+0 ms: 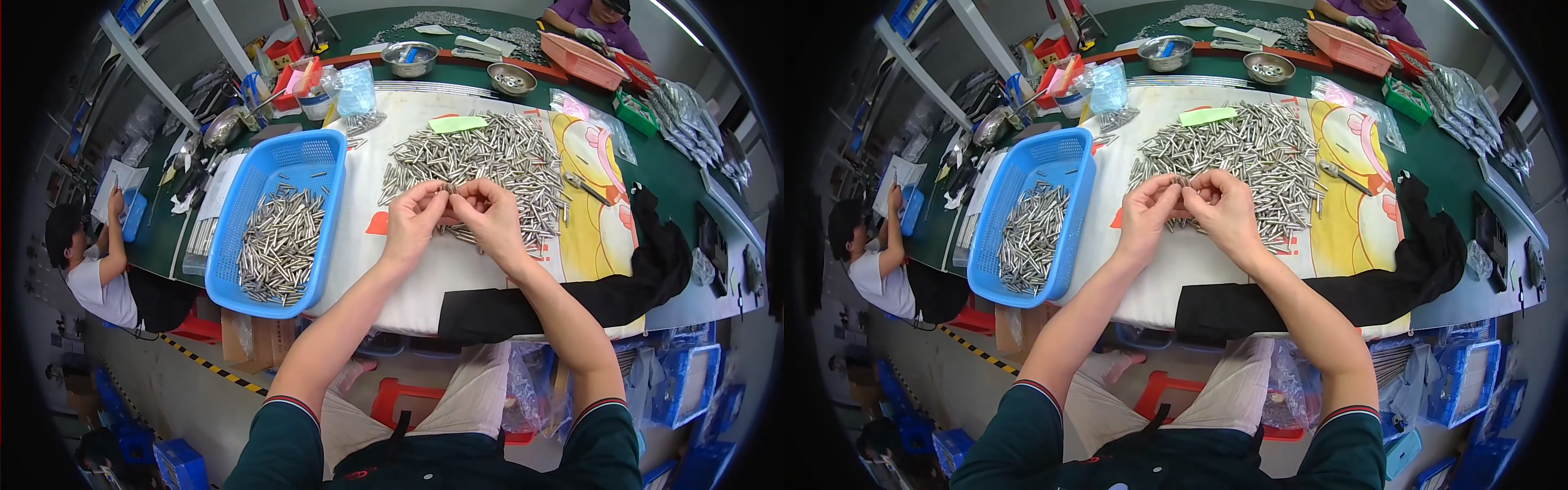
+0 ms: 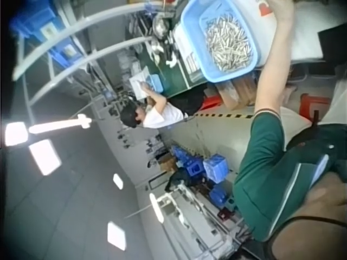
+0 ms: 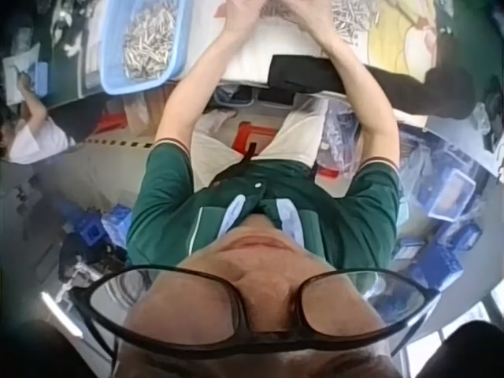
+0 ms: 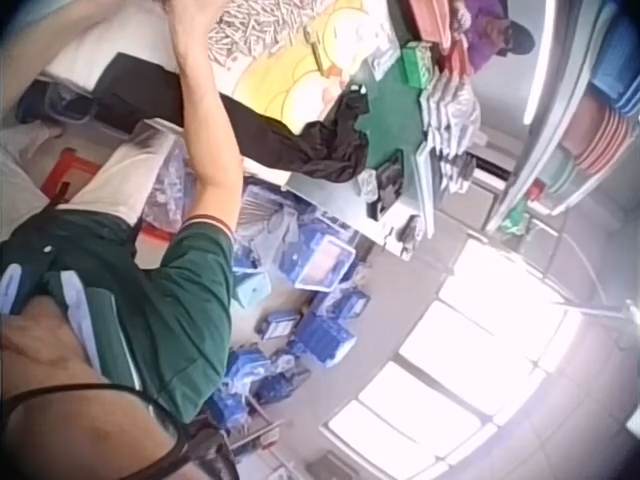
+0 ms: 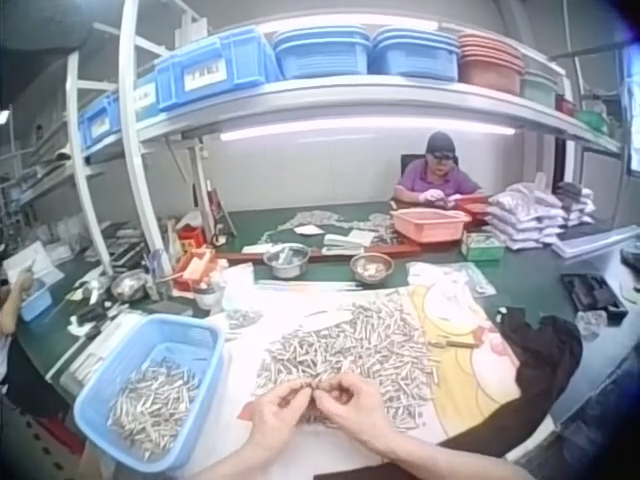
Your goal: Sorting and assembling small metal pins into a component on a manufacturing workbench.
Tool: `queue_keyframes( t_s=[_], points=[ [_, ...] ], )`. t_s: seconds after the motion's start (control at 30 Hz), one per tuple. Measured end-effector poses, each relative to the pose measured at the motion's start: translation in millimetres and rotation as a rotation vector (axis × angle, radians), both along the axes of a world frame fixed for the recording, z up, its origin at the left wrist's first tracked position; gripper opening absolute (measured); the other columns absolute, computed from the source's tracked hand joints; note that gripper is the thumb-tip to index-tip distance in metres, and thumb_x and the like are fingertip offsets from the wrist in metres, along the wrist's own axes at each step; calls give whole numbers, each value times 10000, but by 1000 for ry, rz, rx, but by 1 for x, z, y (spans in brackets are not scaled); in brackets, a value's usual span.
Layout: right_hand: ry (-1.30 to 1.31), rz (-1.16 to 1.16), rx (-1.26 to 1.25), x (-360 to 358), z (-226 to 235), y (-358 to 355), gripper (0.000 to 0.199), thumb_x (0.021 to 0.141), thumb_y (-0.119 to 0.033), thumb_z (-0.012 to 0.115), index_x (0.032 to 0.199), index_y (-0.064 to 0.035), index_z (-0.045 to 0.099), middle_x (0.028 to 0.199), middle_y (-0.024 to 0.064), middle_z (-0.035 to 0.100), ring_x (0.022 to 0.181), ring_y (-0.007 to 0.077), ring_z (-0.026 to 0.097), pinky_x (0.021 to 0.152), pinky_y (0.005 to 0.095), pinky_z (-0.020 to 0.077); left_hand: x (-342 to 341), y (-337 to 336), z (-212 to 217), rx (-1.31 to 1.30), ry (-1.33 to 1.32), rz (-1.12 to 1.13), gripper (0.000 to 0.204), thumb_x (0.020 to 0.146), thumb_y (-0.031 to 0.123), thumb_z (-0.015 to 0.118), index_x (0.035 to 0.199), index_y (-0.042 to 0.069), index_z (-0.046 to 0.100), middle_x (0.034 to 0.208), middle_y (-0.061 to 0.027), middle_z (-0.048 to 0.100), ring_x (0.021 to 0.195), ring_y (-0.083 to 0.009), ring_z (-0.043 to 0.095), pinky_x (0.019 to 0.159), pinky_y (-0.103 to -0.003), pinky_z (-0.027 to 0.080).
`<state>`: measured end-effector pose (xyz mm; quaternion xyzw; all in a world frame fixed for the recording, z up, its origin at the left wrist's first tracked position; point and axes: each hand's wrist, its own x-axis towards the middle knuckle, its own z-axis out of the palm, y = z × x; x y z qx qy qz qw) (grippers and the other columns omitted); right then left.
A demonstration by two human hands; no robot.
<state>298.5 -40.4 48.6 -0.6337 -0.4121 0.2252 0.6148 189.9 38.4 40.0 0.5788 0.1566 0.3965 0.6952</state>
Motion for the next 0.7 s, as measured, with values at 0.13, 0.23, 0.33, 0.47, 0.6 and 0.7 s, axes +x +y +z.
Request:
queue_keyframes(
  t_s=[0.13, 0.23, 0.33, 0.47, 0.6, 0.7],
  points=[
    [-18, -23, -72, 4, -4, 1, 166, 740, -128, 643, 743, 35, 615, 548, -1, 514, 498, 49, 442, 454, 223, 376, -3, 6, -3, -299, 96, -175, 160, 911, 114, 488, 984, -5, 567, 864, -79, 630, 738, -149, 643, 672, -266, 548],
    [-43, -39, -130, 7, -2, 2, 207, 735, -157, 616, 742, 50, 632, 547, 23, 545, 501, 69, 472, 471, 241, 402, -4, 7, -1, -397, 115, -227, 164, 919, 124, 474, 979, 3, 566, 891, -82, 628, 754, -161, 649, 691, -262, 548],
    [-125, -17, -191, 12, 3, -1, 205, 725, -145, 603, 745, 56, 644, 576, 61, 596, 521, 82, 532, 502, 240, 432, -5, 9, -1, -463, 171, -238, 140, 907, 125, 504, 977, 21, 564, 878, -62, 614, 794, -179, 640, 709, -290, 546],
    [-100, 21, -212, 18, 1, -1, 196, 702, -136, 624, 743, 54, 646, 588, 70, 604, 529, 87, 541, 507, 239, 438, -5, 8, -1, -411, 208, -245, 146, 883, 98, 545, 976, -15, 559, 889, -106, 629, 766, -171, 653, 668, -250, 556],
    [19, 115, -216, 21, 10, -3, 205, 736, -154, 642, 741, 51, 642, 605, 49, 609, 543, 77, 530, 525, 228, 433, -6, 6, 3, -409, 209, -228, 148, 876, 82, 553, 979, -24, 552, 887, -111, 628, 767, -176, 654, 668, -249, 558],
    [-5, 123, -265, 22, 18, -5, 205, 750, -157, 647, 736, 47, 640, 623, 46, 615, 549, 70, 529, 527, 223, 429, -7, 8, 3, -435, 190, -293, 167, 880, 84, 544, 999, -33, 542, 899, -116, 625, 775, -186, 654, 675, -253, 560]
  ],
)
